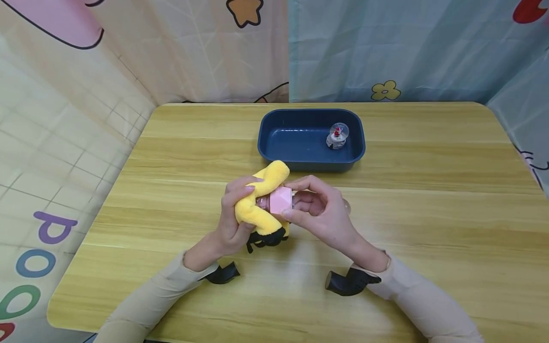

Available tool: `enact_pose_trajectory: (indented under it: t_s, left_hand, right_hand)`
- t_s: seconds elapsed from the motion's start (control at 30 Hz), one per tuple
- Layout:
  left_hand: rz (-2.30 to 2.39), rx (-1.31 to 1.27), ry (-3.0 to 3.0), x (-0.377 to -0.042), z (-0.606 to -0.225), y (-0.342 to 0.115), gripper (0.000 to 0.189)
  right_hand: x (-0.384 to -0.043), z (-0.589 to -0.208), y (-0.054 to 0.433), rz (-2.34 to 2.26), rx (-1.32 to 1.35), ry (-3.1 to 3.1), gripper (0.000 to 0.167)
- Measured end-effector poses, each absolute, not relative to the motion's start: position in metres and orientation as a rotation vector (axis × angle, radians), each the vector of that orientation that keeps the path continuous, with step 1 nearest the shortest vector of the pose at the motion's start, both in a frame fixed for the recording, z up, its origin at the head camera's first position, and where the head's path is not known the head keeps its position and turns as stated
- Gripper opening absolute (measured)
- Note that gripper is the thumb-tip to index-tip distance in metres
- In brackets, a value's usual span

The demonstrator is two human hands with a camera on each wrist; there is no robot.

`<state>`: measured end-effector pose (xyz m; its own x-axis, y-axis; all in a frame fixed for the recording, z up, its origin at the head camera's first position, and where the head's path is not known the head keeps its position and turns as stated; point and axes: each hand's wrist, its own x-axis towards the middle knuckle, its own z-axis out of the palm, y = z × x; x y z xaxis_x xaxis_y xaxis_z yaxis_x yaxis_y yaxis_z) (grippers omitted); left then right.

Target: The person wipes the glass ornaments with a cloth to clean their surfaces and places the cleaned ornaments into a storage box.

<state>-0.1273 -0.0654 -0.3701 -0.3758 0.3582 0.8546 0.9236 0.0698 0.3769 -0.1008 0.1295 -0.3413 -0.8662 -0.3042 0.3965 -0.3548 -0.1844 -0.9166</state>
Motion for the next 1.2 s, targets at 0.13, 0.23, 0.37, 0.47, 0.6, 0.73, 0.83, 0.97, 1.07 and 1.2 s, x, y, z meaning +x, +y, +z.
enact_pose_trajectory:
  t_s: [0.13,0.23,0.37,0.47,0.6,0.73,0.83,0.97,1.07,1.2]
  left_hand:
    - [-1.341,-1.244,-1.777,-0.125,-0.37,-0.064,0.044]
    - [-1.351,-1.233,-1.768,-0.124,-0.37,-0.064,0.045]
    - [-1.357,-1.236,-1.764,-0.124,-0.368,-0.063,0.047]
    - [-1.375,-1.239,-1.753,-0.124,-0.368,-0.063,0.047]
    - [-1.411,-1.247,-1.733,-0.124,-0.368,-0.063,0.047]
    - [-1.45,-1.254,-1.732,-0.124,-0.367,-0.063,0.046]
    - [-1.487,-1.249,-1.751,-0.123,-0.367,-0.063,0.046]
    - [-1.55,-1.231,-1.785,-0.121,-0.367,-0.063,0.047]
    - [-1.594,-1.215,-1.809,-0.12,-0.366,-0.064,0.048]
    - [-1.665,-1.191,-1.84,-0.117,-0.365,-0.064,0.052]
  right_hand:
    - [-0.101,-0.344,0.129,2.238,0.873,-1.927,0.039]
    - [-0.101,-0.346,0.129,2.21,0.921,-1.89,0.038]
    - [-0.102,-0.347,0.127,2.164,0.993,-1.813,0.037]
    - [-0.104,-0.348,0.126,2.116,1.056,-1.751,0.039]
    - [-0.106,-0.349,0.125,2.023,1.154,-1.664,0.043]
    - [-0.109,-0.35,0.124,1.867,1.232,-1.612,0.045]
    - [-0.112,-0.351,0.125,1.707,1.253,-1.611,0.047]
    - [-0.116,-0.351,0.127,1.435,1.234,-1.633,0.046]
    - [-0.118,-0.352,0.127,1.278,1.234,-1.622,0.044]
    - [-0.119,-0.35,0.126,1.171,1.3,-1.582,0.037]
